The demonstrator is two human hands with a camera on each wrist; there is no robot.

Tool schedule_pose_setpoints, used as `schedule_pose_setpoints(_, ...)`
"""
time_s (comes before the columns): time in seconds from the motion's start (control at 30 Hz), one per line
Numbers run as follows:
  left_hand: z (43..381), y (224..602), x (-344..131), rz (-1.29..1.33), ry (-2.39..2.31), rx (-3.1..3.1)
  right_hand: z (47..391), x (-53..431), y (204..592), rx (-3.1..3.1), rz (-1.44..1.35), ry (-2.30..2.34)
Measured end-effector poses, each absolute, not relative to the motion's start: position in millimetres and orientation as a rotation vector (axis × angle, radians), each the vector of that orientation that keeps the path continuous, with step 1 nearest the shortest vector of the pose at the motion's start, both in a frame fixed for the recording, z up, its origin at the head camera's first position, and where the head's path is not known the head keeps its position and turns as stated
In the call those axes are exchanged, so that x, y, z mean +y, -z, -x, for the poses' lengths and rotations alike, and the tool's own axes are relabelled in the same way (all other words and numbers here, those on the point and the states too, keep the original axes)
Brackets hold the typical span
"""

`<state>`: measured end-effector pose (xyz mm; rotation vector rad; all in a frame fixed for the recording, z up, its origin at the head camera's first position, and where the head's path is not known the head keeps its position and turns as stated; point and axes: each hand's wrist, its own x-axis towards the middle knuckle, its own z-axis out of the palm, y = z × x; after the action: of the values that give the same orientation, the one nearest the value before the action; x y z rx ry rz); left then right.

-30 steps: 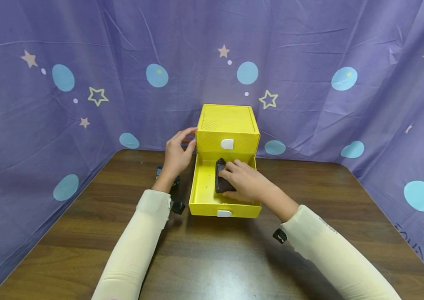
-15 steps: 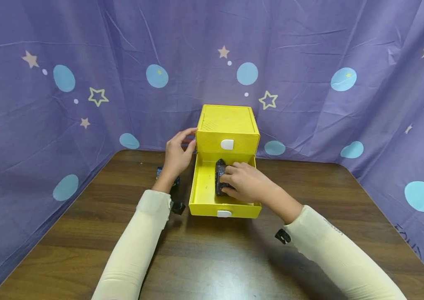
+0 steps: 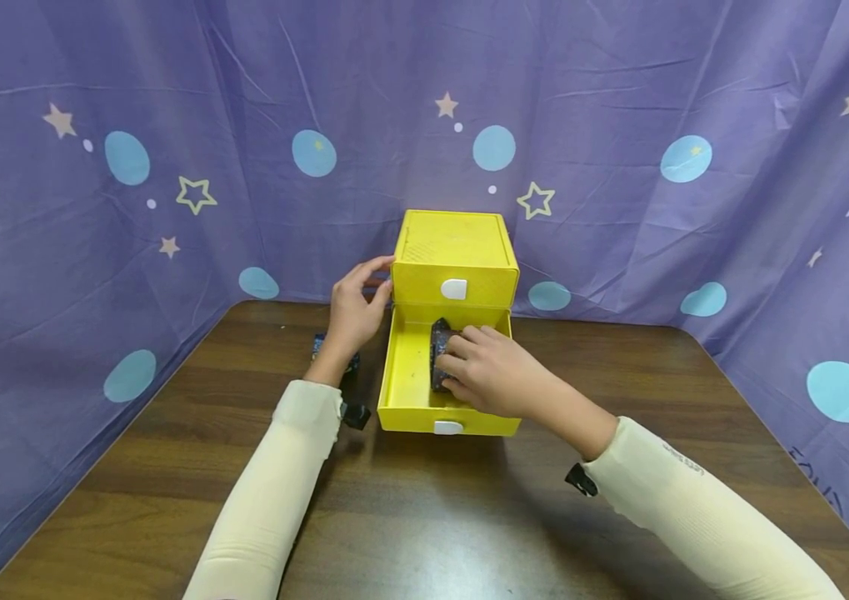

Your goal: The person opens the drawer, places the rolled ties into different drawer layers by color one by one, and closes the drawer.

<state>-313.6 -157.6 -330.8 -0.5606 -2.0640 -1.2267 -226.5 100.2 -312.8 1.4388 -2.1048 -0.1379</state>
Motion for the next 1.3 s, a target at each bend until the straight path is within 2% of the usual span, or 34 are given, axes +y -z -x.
schedule_pose_setpoints(0.73,315,333,-158,0.575,1.228,-2.040,201,99,339,-1.727,-1.511,0.309)
schedule_pose_setpoints(1.3,316,333,-157,0.560,1.230,-2.047,188,96,376,-1.501,-1.556,0.476)
